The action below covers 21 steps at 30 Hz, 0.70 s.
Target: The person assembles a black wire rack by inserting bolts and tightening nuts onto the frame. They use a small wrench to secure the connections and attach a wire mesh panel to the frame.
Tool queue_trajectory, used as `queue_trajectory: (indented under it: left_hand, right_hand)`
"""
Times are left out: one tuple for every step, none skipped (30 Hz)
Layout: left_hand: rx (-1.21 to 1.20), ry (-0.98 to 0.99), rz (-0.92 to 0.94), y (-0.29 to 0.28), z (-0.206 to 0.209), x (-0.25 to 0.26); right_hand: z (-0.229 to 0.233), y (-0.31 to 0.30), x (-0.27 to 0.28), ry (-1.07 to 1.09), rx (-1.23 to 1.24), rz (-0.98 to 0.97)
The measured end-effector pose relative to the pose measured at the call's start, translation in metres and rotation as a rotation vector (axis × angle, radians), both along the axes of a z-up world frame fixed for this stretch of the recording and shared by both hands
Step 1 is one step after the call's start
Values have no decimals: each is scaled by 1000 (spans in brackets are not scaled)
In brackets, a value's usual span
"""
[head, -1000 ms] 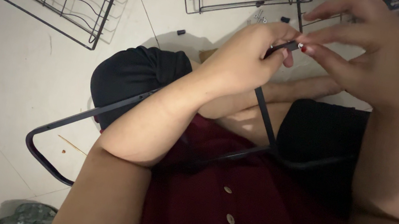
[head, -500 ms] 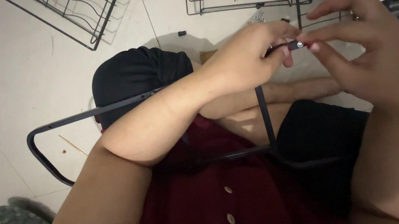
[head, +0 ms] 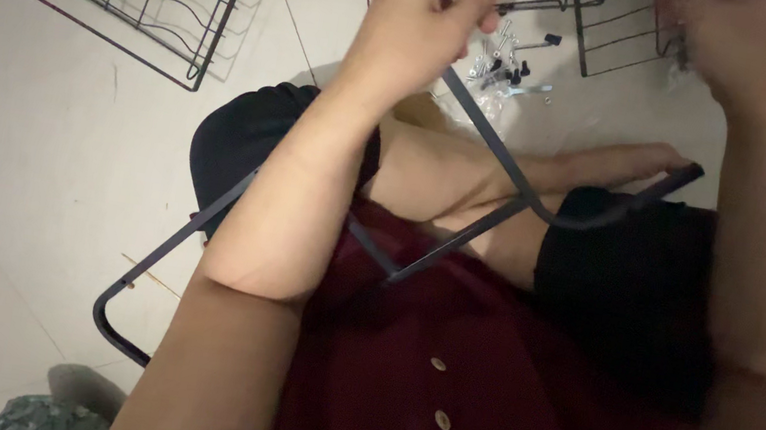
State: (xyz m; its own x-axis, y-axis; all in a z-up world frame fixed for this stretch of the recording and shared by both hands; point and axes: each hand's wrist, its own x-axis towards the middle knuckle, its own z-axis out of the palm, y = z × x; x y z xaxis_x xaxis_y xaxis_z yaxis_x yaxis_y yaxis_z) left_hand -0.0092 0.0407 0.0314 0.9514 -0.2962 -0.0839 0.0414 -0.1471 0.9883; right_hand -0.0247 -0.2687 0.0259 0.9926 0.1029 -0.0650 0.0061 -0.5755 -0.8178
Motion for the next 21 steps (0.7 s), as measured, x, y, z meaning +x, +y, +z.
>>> queue_trajectory:
  left_hand:
    - [-3, -21, 7, 1, 0, -1]
    - [-6, -43, 14, 2, -1, -2]
    - [-8, -62, 21, 2, -2, -2]
    - [13, -48, 37, 2, -4, -1]
    - [33, -32, 55, 2, -6, 1]
    - [54, -16, 72, 3, -8, 3]
    - [77, -32, 77, 5, -11, 3]
    - [101, -48, 81, 9, -13, 3]
    - [126, -66, 88, 12, -14, 5]
    - [145, -37, 100, 14, -15, 8]
    - [164, -4, 114, 15, -16, 8]
    - [183, 29, 128, 17, -16, 8]
    - [171, 21, 131, 18, -16, 7]
    - [159, 14, 134, 19, -15, 6]
    - [147, 5, 135, 19, -15, 7]
    - [140, 28, 129, 20, -14, 8]
    - [132, 50, 120, 20, -13, 9]
    - [123, 73, 111, 21, -12, 10]
    - [85, 104, 104, 21, -12, 11]
    - [46, 135, 97, 22, -12, 12]
    - [6, 165, 91, 23, -12, 13]
  right_hand:
    - [-7, -6, 2, 44, -52, 145]
    - [-20, -1, 2, 57, -182, 192]
    - [-34, 7, 3, 71, -309, 240]
    - [-47, 13, 8, 126, -316, 323]
    - [-60, 22, 13, 183, -323, 409]
    - [-70, 27, 16, 167, -341, 446]
    - [-82, 33, 18, 151, -357, 484]
    - [-91, 36, 20, 134, -373, 522]
    - [-99, 40, 22, 85, -393, 546]
    - [-105, 42, 26, 35, -412, 570]
    - [-111, 44, 28, -12, -430, 596]
    - [-116, 45, 31, -67, -470, 632]
    - [-119, 46, 34, -120, -509, 666]
    - [-122, 47, 37, -174, -548, 700]
    - [-123, 47, 38, -141, -574, 703]
    - [-122, 47, 36, -108, -600, 706]
    - [-122, 48, 35, -75, -626, 706]
    - [-120, 46, 36, -107, -724, 771]
    - [-116, 40, 35, -137, -820, 835]
    - [-114, 39, 34, -168, -917, 900]
    - [-112, 40, 32, -194, -910, 903]
